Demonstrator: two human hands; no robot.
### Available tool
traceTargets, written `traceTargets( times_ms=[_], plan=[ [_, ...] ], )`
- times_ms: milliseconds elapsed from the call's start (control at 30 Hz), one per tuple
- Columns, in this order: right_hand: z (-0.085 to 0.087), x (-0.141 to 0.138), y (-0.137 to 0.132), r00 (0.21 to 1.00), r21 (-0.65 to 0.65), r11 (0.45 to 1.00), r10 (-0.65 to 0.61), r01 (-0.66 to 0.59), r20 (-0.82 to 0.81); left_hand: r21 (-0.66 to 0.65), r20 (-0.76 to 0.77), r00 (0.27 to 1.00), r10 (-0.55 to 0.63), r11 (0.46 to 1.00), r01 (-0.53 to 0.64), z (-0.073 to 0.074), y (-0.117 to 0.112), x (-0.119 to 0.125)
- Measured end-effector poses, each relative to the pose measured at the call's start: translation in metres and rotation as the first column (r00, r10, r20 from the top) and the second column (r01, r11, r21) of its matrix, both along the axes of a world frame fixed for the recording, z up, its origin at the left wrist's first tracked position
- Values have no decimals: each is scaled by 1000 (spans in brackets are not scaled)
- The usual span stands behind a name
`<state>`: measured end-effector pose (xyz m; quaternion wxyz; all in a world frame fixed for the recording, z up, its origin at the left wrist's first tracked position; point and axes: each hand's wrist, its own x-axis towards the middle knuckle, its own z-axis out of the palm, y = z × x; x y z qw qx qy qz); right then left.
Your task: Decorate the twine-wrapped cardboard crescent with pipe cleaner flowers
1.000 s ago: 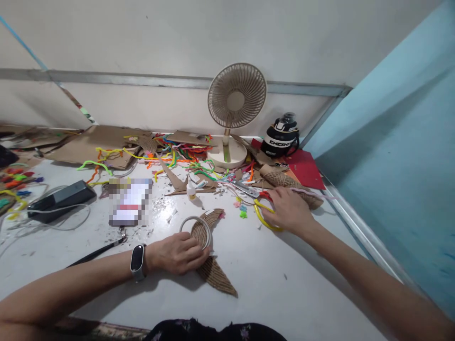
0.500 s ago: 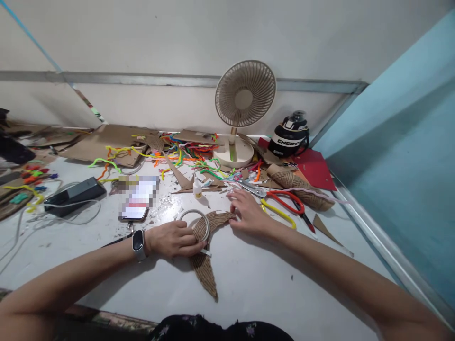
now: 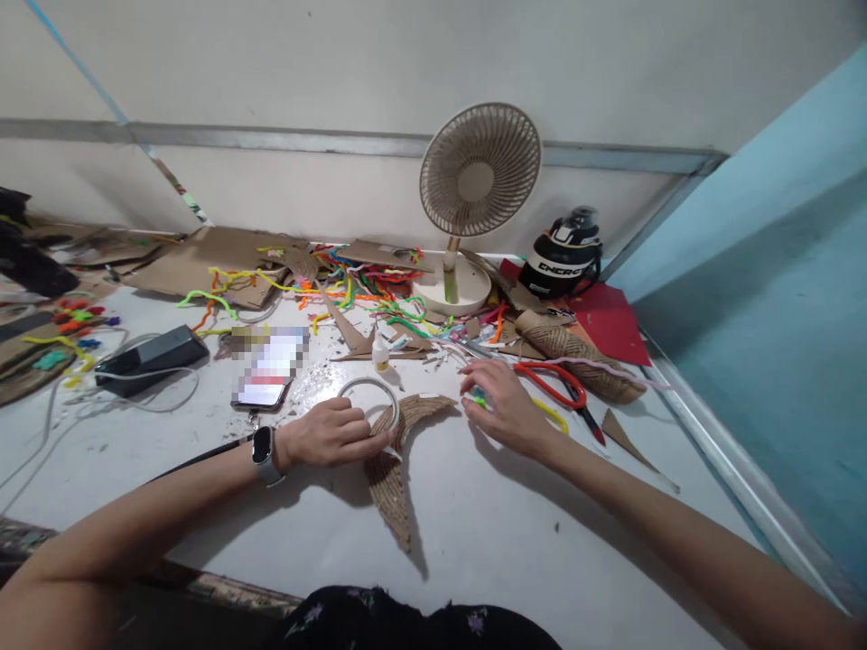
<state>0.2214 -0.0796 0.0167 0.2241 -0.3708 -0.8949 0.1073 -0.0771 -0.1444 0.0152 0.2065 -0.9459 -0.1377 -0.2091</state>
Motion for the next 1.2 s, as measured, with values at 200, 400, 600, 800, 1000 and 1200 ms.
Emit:
traceTargets(
  times_ms=[200, 400, 600, 800, 1000, 1200],
  plan=[
    [-13, -14, -11, 981, -24, 983, 185, -184, 63, -39, -65, 998, -8, 999, 6, -4, 2, 0],
    [-19, -21, -19, 955, 108, 965, 214, -239, 206, -84, -28, 999, 28, 996, -31, -6, -2, -9],
    [-16, -22, -18, 958, 74, 968, 224, -240, 177, -110, 110, 980, 163, 982, -151, -3, -16, -21],
    [-3, -17, -15, 974, -104, 992, 51, -76, -219, -21, 233, 916, 327, 943, -331, 2, -12, 1],
    [15, -22, -29, 918, -764, 577, -59, -288, -391, 129, 186, 953, 237, 956, -263, 5, 6, 29],
    [9, -28, -37, 858, -867, 353, -250, -351, -449, 135, 163, 958, 234, 957, -257, 0, 10, 37]
  ],
)
